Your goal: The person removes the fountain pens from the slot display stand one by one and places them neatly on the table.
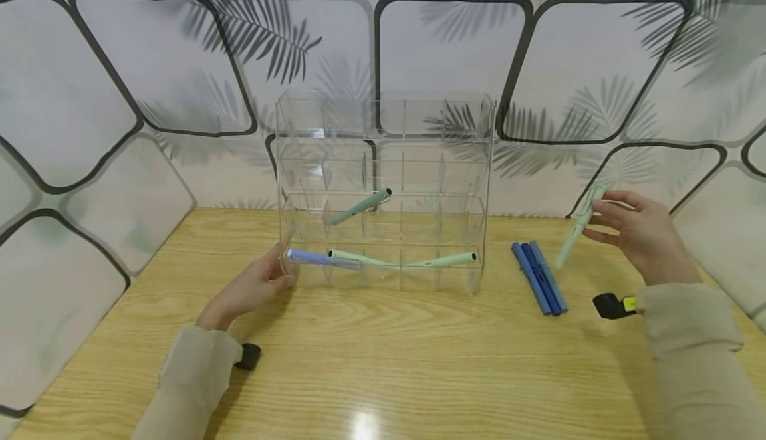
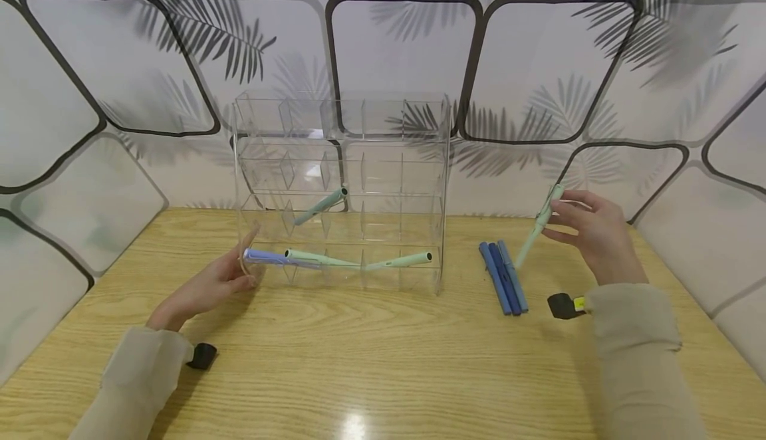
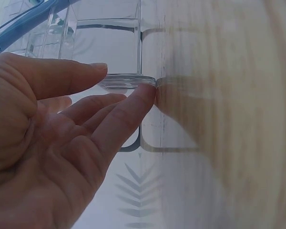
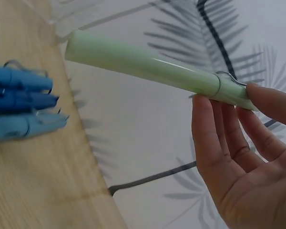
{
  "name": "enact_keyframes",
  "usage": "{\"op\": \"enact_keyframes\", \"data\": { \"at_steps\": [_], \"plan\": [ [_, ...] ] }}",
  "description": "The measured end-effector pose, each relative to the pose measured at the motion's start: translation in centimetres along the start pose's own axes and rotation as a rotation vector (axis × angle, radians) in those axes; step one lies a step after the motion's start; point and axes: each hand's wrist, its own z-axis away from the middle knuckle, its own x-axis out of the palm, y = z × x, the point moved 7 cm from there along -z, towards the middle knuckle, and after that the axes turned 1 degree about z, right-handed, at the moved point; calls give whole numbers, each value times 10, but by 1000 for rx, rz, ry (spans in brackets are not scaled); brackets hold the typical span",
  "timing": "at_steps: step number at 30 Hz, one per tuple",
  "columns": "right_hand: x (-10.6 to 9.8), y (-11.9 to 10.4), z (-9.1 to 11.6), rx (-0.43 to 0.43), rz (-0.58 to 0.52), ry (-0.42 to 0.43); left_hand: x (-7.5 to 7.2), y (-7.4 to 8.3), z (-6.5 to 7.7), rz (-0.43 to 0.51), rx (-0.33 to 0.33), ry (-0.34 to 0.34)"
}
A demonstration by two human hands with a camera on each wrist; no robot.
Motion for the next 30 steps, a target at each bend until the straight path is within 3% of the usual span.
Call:
{"op": "enact_keyframes", "data": {
  "at_steps": [4, 17, 24, 30],
  "plan": [
    [-6, 7, -1, 23, 123, -14, 0, -1, 0, -11, -2, -2],
    [-21, 26, -6, 81, 313, -20, -2, -1, 1, -47, -20, 2],
    [-26, 44, -11, 145, 613, -64, -2, -2, 1, -52, -22, 5],
    [-23, 56, -16, 176, 690, -107, -2, -2, 1, -63, -22, 4]
  ]
}}
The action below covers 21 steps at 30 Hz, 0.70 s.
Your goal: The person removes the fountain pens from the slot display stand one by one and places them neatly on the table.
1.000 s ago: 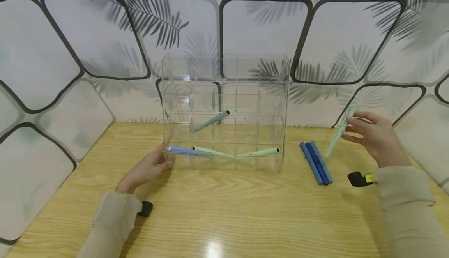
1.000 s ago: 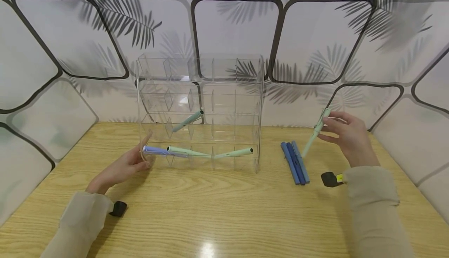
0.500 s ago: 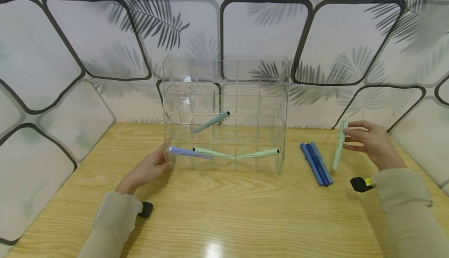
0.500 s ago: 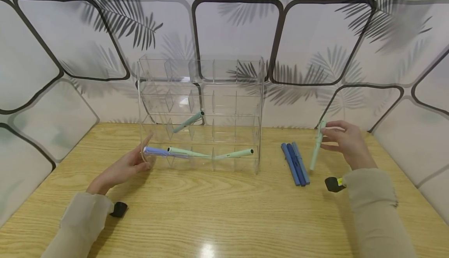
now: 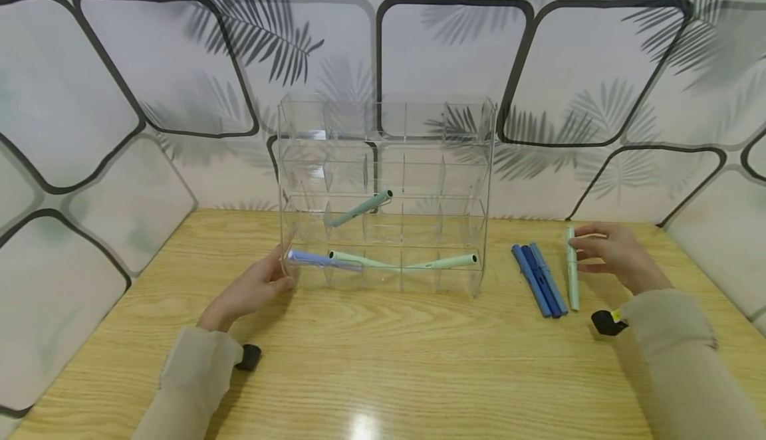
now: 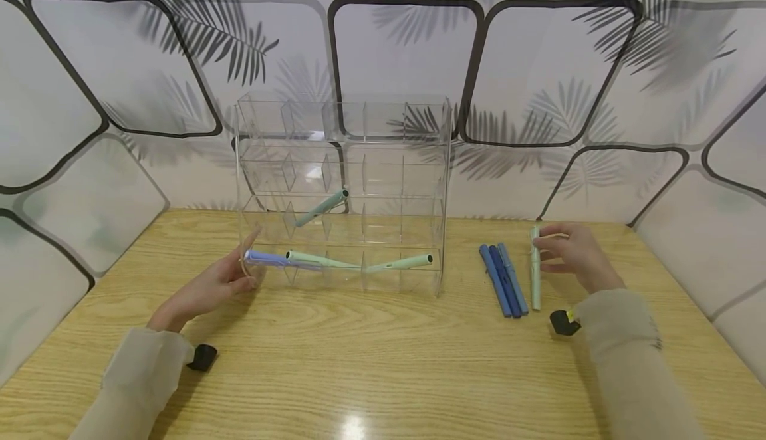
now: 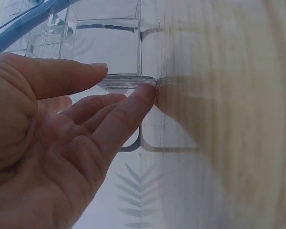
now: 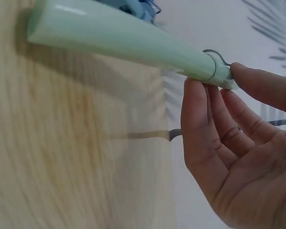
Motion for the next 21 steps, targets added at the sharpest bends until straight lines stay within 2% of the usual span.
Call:
{"op": "enact_keyframes", "data": {
  "at_steps": [7, 15, 21],
  "plan": [
    [17, 5, -11, 61, 141, -58, 2, 1, 0, 16, 20, -13],
    [29, -1, -13, 66, 221, -79, 1, 0, -1, 11, 16, -12],
    [31, -5, -12, 77, 241, -80, 1, 0, 0, 5, 15, -9]
  ]
}}
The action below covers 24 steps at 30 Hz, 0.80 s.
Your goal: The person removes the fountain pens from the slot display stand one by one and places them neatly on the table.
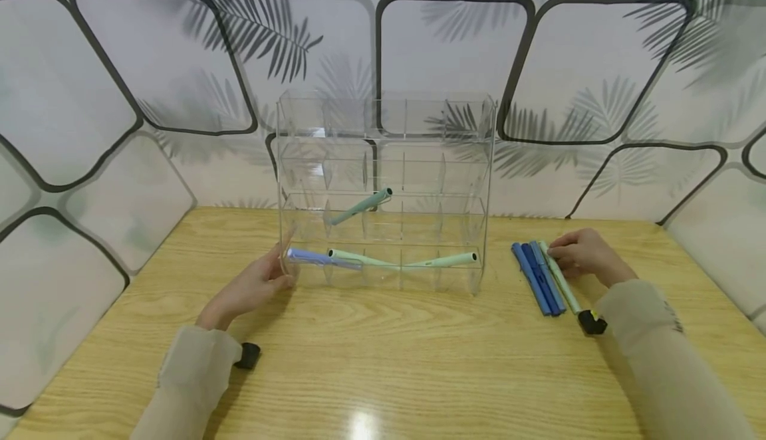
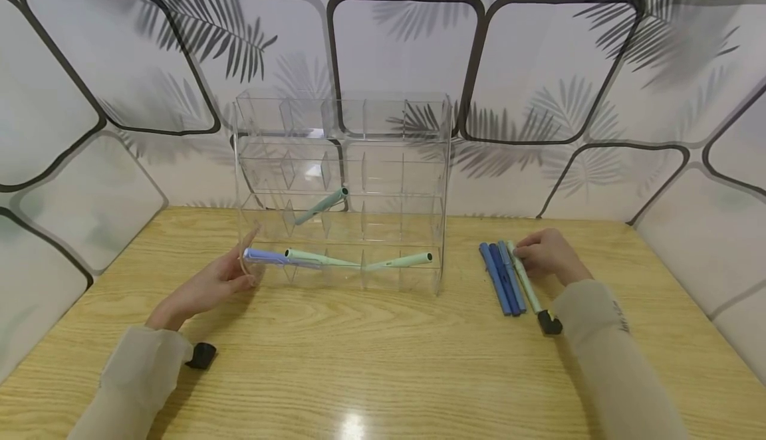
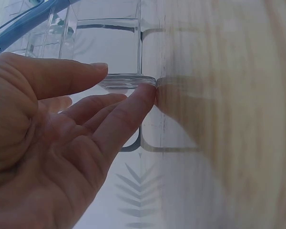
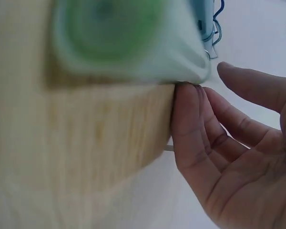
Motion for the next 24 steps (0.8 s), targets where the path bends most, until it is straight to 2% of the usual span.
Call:
{"op": "enact_keyframes", "data": {
  "at_steps": [6, 11, 19, 24],
  "plan": [
    [-6, -2, 4, -13, -46, -9, -1, -2, 0, -2, -4, 4],
    [-15, -11, 13, -47, -97, 24, -1, -2, -1, 1, -8, 5],
    [-21, -41, 26, -171, -148, 62, -1, 0, -1, -6, 7, 11],
    [-21, -62, 35, -236, -216, 72, -1, -1, -1, -16, 0, 14]
  ]
}}
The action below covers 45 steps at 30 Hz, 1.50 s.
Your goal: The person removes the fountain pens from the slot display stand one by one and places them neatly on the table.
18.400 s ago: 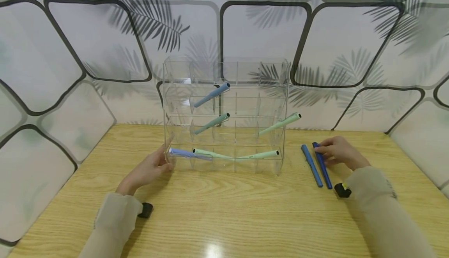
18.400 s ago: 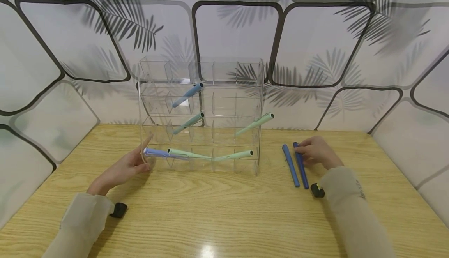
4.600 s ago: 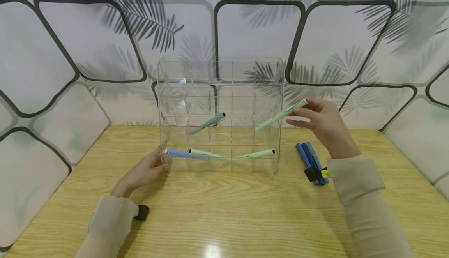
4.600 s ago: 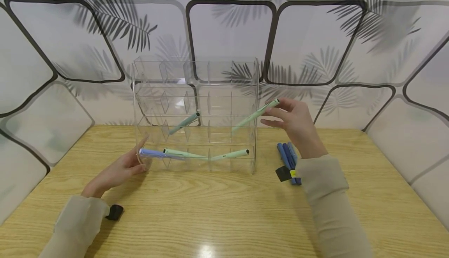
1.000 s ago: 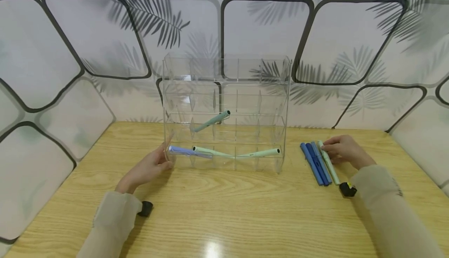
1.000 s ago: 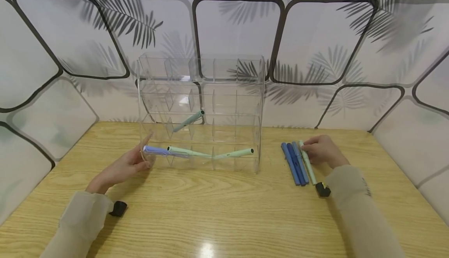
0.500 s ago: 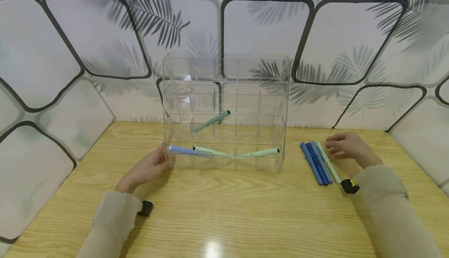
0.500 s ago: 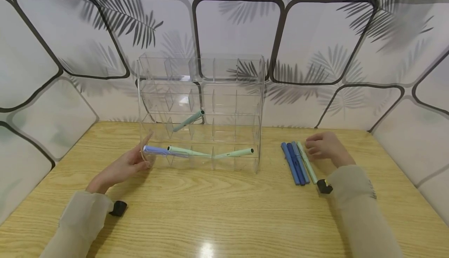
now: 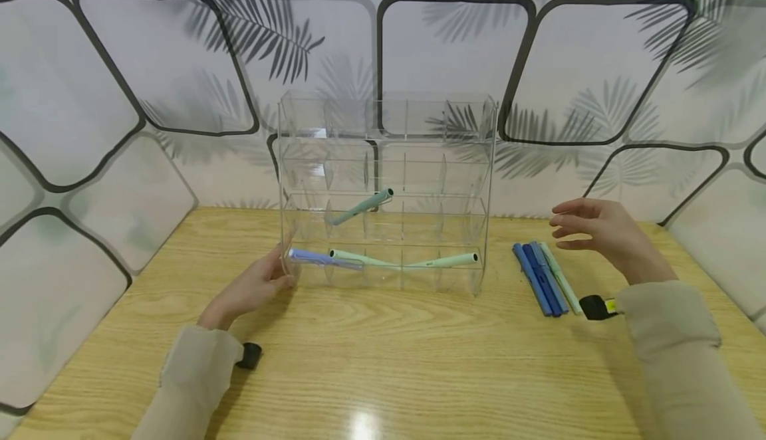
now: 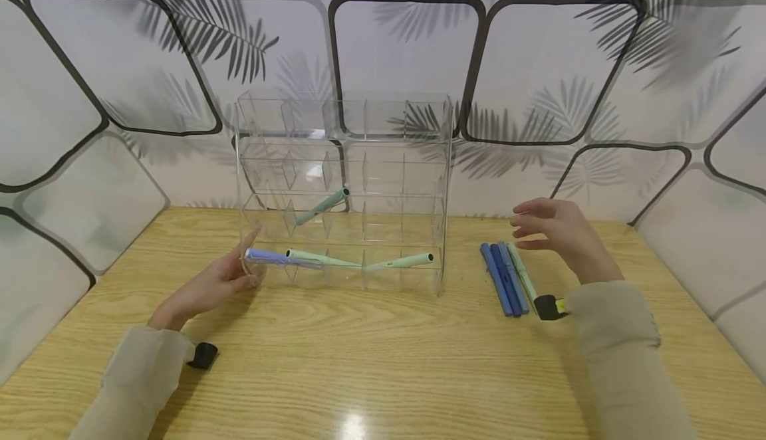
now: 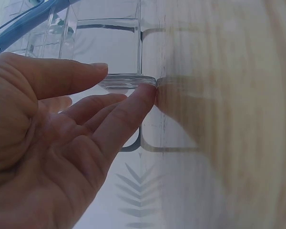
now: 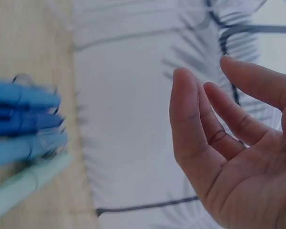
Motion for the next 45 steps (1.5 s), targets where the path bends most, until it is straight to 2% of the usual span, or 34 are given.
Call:
{"op": "enact_keyframes", "data": {
  "at_steps": [8, 15, 21, 30, 37, 45],
  "plan": [
    [14, -37, 4, -73, -171, -11, 0, 1, 0, 7, 2, -1],
    [36, -65, 3, -169, -349, -48, 0, 1, 1, -14, -18, 3],
    [55, -84, -2, -208, -430, -62, 0, 0, 1, -6, -20, 2],
    [89, -107, -10, -234, -461, -115, 0, -1, 1, 18, -31, -4],
    [114, -119, -16, -209, -401, -142, 0, 0, 0, 20, -20, -5],
    [138, -130, -25, -232, -381, -181, 0, 2, 0, 9, -7, 1]
  ]
}}
